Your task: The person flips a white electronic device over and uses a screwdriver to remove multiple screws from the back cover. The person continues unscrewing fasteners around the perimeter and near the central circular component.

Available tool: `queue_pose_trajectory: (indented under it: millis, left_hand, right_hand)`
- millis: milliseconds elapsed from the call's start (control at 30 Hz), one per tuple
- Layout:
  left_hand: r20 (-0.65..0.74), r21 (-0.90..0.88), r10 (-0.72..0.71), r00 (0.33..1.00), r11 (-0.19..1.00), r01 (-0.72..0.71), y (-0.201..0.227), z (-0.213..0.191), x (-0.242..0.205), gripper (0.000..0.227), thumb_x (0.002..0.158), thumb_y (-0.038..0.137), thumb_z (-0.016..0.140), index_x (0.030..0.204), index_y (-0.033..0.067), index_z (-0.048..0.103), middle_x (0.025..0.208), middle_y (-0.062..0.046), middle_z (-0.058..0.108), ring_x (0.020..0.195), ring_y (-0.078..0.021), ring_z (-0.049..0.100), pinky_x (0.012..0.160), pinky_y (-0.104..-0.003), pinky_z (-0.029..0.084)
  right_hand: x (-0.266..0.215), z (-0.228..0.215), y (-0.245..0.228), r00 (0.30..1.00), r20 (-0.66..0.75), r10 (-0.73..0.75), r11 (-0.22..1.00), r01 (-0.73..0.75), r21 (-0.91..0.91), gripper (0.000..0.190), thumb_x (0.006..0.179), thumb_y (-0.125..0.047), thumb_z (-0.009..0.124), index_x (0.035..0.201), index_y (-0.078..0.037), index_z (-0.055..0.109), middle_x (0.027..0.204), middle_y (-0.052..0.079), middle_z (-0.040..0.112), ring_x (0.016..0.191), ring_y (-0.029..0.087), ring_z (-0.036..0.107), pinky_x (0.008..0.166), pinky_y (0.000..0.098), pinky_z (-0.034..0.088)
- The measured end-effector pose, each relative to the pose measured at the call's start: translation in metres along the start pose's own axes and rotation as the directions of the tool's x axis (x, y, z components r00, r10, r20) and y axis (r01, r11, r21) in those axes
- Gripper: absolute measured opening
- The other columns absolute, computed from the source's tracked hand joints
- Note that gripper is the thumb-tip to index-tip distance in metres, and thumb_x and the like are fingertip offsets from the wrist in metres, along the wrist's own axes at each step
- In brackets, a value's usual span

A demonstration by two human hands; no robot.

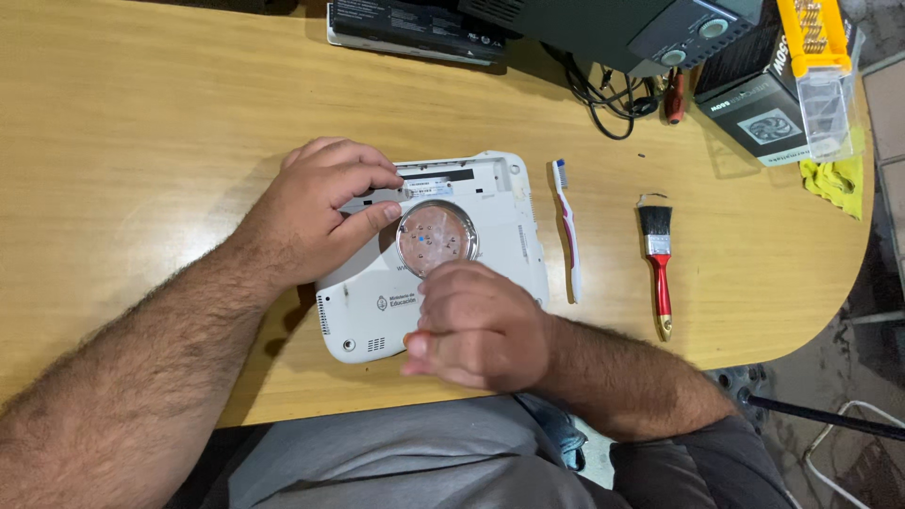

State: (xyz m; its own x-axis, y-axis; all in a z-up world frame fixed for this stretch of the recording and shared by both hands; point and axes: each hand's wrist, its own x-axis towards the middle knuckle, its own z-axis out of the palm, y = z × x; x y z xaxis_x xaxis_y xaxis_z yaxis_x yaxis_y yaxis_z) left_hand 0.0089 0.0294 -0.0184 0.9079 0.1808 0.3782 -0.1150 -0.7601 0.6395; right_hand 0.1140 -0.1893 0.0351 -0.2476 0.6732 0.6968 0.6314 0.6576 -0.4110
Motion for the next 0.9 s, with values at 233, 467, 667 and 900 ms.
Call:
queue_pose_trajectory:
  millis: [233, 467, 667, 900]
  left_hand:
    - [-0.027, -0.049, 0.033, 0.999, 0.998, -0.034, -0.002, -0.003, 0.001, 0.025, 0.101, 0.025, 0.064, 0.116, 0.0067, 0.073, 0.116, -0.008, 0.069, 0.110, -0.0295, 0.061, 0.101, -0.045, 0.043]
    - [-0.120, -0.265, -0.150, 0.981, 0.958, 0.114, -0.010, -0.008, 0.002, 0.022, 0.104, 0.013, 0.057, 0.117, 0.0036, 0.072, 0.116, -0.016, 0.069, 0.113, -0.0335, 0.065, 0.101, -0.045, 0.050]
    - [-0.154, -0.432, -0.320, 0.935, 0.873, 0.228, -0.018, -0.007, 0.000, 0.022, 0.106, 0.012, 0.054, 0.119, 0.0083, 0.072, 0.108, -0.012, 0.068, 0.111, -0.0286, 0.065, 0.101, -0.043, 0.049]
    - [-0.139, -0.342, -0.310, 0.940, 0.906, 0.248, -0.016, -0.006, 0.004, 0.022, 0.102, 0.015, 0.055, 0.114, 0.0082, 0.072, 0.115, -0.005, 0.071, 0.111, -0.0176, 0.066, 0.098, -0.032, 0.049]
  right_hand:
    - [0.000, -0.004, -0.005, 0.994, 0.061, 0.095, 0.981, -0.104, 0.164, 0.017, 0.099, -0.002, 0.069, 0.111, -0.003, 0.056, 0.106, 0.020, 0.072, 0.096, 0.036, 0.078, 0.100, 0.0618, 0.062]
    - [0.003, 0.001, -0.010, 0.993, 0.041, 0.114, 0.980, -0.119, 0.160, 0.005, 0.099, -0.007, 0.062, 0.097, -0.003, 0.063, 0.111, 0.021, 0.071, 0.100, 0.041, 0.074, 0.098, 0.0624, 0.059]
    - [0.004, 0.009, -0.010, 0.989, -0.083, 0.126, 0.992, -0.124, 0.023, 0.013, 0.092, -0.014, 0.074, 0.085, -0.004, 0.072, 0.093, 0.014, 0.076, 0.084, 0.035, 0.076, 0.088, 0.0619, 0.063]
    - [0.002, 0.001, -0.010, 0.987, 0.050, 0.152, 0.983, -0.146, -0.107, 0.033, 0.088, -0.011, 0.085, 0.090, -0.005, 0.053, 0.083, 0.008, 0.068, 0.064, 0.020, 0.067, 0.093, 0.0566, 0.063]
